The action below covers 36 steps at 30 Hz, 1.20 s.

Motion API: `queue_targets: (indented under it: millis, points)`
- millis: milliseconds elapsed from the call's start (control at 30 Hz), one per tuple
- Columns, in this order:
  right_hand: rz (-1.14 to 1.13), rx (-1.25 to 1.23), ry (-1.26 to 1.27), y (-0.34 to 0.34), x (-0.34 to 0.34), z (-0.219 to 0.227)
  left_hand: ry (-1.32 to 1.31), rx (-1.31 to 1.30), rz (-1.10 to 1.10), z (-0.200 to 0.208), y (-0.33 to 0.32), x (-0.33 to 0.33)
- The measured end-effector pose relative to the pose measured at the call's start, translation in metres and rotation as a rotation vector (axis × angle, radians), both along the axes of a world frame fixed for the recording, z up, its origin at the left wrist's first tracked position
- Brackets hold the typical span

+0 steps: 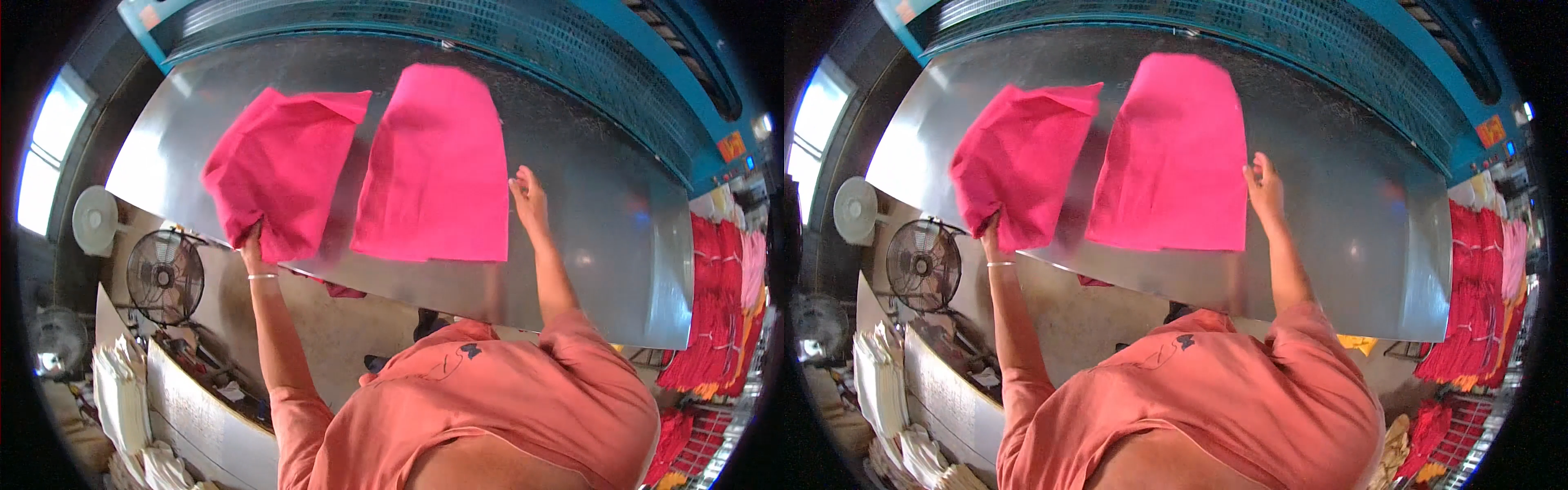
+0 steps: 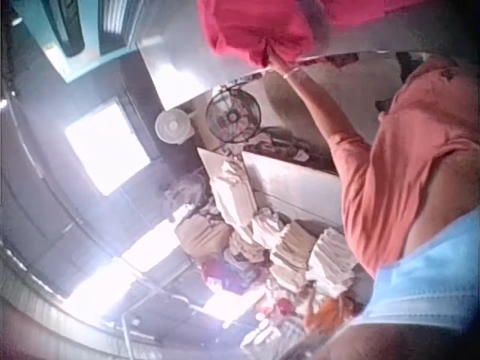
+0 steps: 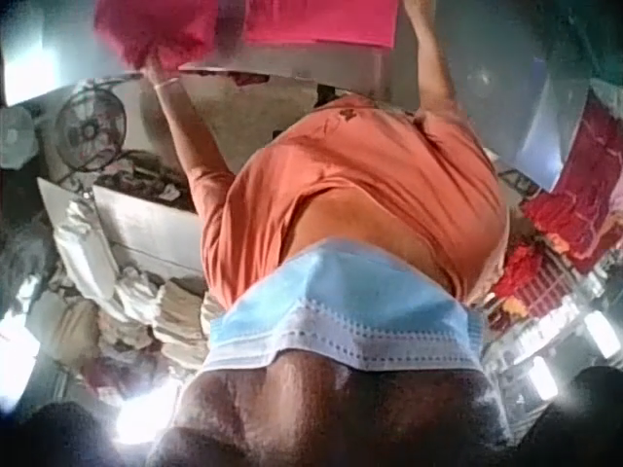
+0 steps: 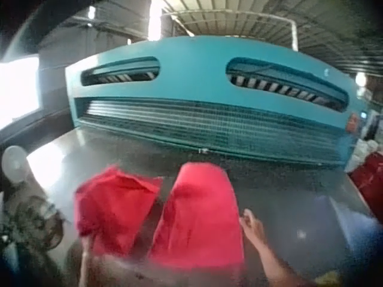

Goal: Folding pink and white fabric pieces on a metal workbench in a garment production environment.

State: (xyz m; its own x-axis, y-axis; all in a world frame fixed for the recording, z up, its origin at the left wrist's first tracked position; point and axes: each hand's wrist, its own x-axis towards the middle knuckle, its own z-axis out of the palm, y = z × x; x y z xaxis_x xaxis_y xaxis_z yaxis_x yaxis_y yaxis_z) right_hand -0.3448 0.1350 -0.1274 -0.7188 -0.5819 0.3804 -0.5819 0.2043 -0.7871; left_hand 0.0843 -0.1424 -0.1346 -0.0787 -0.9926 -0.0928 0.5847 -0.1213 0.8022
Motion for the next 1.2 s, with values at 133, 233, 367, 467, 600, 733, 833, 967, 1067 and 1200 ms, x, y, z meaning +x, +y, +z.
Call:
queue_targets:
  millis: [133, 233, 367, 467, 600, 733, 833, 967, 1067, 1200]
  points:
    - [0.162, 0.168, -0.077, 0.001, 0.047, 0.014, -0.530, 0.041, 0.132, -0.069, -0.041, -0.001]
    - [0.365, 0.066, -0.025, -0.025, 0.078, 0.011, -0.693, -0.058, 0.375, -0.075, -0.052, 0.005]
    - [0.460, 0.232, 0.144, -0.059, 0.111, 0.006, -1.011, -0.759, 0.481, -0.013, 0.002, -0.059]
    - [0.450, 0.468, 0.347, -0.078, 0.130, -0.019, -1.047, -0.932, -0.023, 0.002, 0.049, -0.110]
    - [0.457, 0.550, 0.376, -0.090, 0.139, -0.021, -0.952, -0.754, -0.253, -0.025, 0.063, -0.133]
    - [0.408, 0.463, 0.337, -0.097, 0.123, -0.034, -0.982, -0.630, -0.533, -0.033, 0.060, -0.144]
    - [0.085, 0.176, -0.390, -0.098, 0.118, -0.013, -0.609, -0.298, -0.621, -0.034, 0.051, -0.139]
    - [-0.342, -0.827, -0.890, -0.042, 0.032, 0.036, -0.626, -0.473, -0.590, -0.042, 0.059, -0.132]
    - [-0.263, -1.051, -0.890, 0.028, -0.009, 0.046, -0.699, -0.555, -0.620, -0.035, 0.063, -0.139]
    - [-0.627, -1.146, -0.852, 0.116, -0.029, -0.020, -0.745, -0.619, -0.647, -0.032, 0.072, -0.156]
